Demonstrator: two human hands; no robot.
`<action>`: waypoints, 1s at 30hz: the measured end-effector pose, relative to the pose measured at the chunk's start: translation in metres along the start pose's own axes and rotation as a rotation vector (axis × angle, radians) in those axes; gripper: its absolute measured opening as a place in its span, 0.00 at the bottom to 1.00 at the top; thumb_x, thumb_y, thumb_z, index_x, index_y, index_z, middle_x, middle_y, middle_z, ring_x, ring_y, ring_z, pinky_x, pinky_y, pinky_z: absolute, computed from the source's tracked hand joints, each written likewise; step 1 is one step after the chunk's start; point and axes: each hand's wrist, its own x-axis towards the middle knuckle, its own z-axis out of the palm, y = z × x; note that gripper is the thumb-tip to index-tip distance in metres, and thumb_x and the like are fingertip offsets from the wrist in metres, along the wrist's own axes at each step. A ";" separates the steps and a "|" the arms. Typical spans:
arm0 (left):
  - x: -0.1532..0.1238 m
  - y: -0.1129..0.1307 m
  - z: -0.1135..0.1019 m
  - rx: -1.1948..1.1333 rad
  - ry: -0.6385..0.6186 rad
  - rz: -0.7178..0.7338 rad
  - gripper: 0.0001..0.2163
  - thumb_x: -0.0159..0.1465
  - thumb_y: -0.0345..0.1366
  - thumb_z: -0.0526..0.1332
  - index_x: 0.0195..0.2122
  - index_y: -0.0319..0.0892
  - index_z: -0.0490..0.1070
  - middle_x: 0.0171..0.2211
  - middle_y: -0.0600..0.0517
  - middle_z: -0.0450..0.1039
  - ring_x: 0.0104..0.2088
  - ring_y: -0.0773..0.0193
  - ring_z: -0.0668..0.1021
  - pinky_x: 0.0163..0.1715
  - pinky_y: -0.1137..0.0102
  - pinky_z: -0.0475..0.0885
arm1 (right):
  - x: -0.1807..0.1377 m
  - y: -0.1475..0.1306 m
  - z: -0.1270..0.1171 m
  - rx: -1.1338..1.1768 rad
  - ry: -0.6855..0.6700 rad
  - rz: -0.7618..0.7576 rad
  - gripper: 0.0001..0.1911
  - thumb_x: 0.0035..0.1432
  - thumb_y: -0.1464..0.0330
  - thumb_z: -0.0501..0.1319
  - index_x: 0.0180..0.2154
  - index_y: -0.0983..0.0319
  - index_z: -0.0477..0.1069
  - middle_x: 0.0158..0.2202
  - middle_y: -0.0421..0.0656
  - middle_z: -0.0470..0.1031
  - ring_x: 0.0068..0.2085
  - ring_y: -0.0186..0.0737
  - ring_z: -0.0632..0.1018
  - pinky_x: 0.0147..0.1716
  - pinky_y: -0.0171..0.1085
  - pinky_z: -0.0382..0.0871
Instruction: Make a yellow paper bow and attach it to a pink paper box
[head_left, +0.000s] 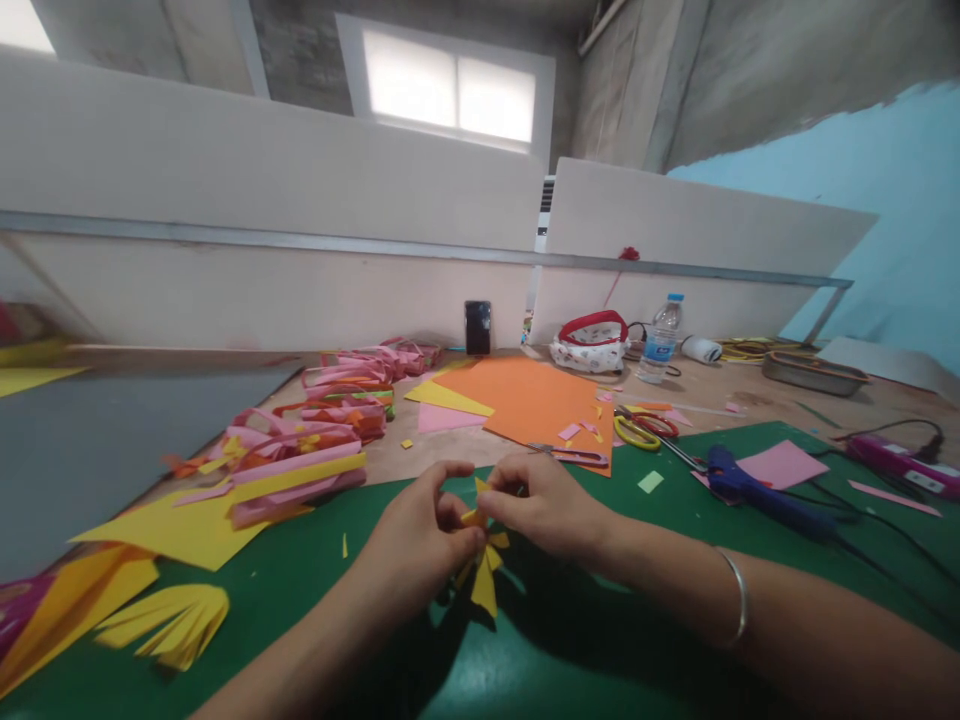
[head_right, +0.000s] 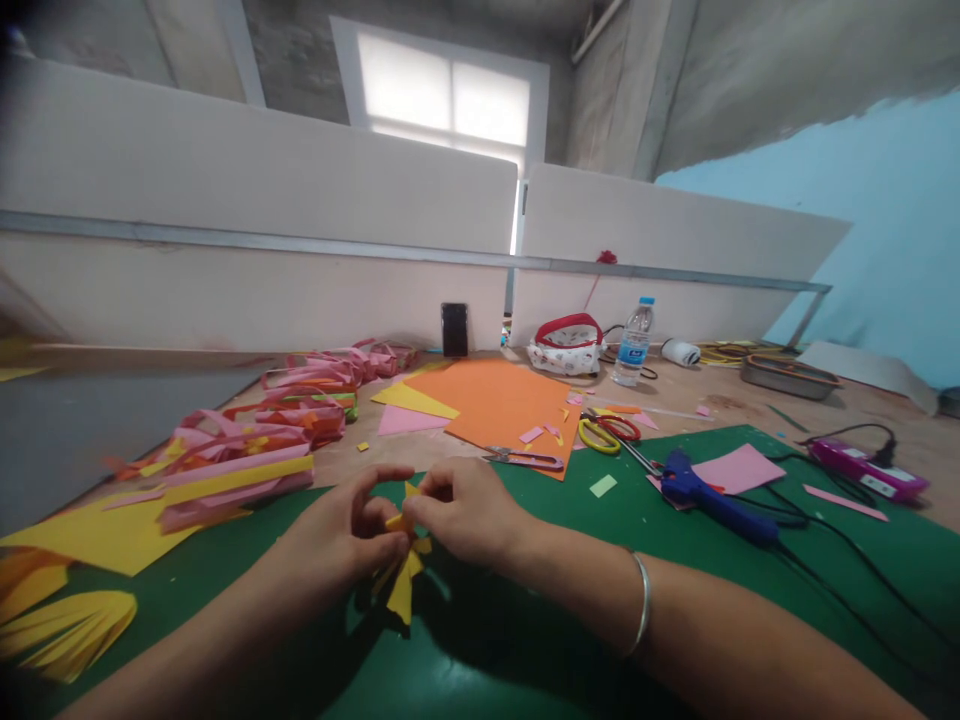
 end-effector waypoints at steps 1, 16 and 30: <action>-0.001 0.001 0.000 0.006 0.003 0.003 0.27 0.45 0.33 0.61 0.47 0.38 0.57 0.17 0.63 0.63 0.18 0.70 0.65 0.18 0.75 0.60 | 0.000 0.000 -0.001 0.001 0.010 0.003 0.08 0.50 0.74 0.59 0.20 0.64 0.67 0.20 0.35 0.65 0.23 0.29 0.66 0.22 0.28 0.57; 0.003 0.002 -0.005 -0.171 0.020 -0.079 0.15 0.45 0.42 0.64 0.31 0.37 0.70 0.18 0.56 0.69 0.17 0.71 0.68 0.20 0.74 0.61 | 0.011 0.025 -0.046 -0.424 0.225 -0.152 0.14 0.51 0.80 0.54 0.34 0.62 0.76 0.39 0.49 0.76 0.42 0.45 0.73 0.41 0.42 0.62; -0.003 0.011 -0.002 -0.241 -0.001 -0.125 0.12 0.47 0.39 0.64 0.29 0.36 0.71 0.19 0.54 0.70 0.18 0.72 0.68 0.20 0.75 0.62 | -0.006 0.002 -0.007 -0.035 -0.160 0.146 0.06 0.48 0.70 0.59 0.22 0.64 0.67 0.19 0.35 0.64 0.21 0.28 0.63 0.18 0.28 0.53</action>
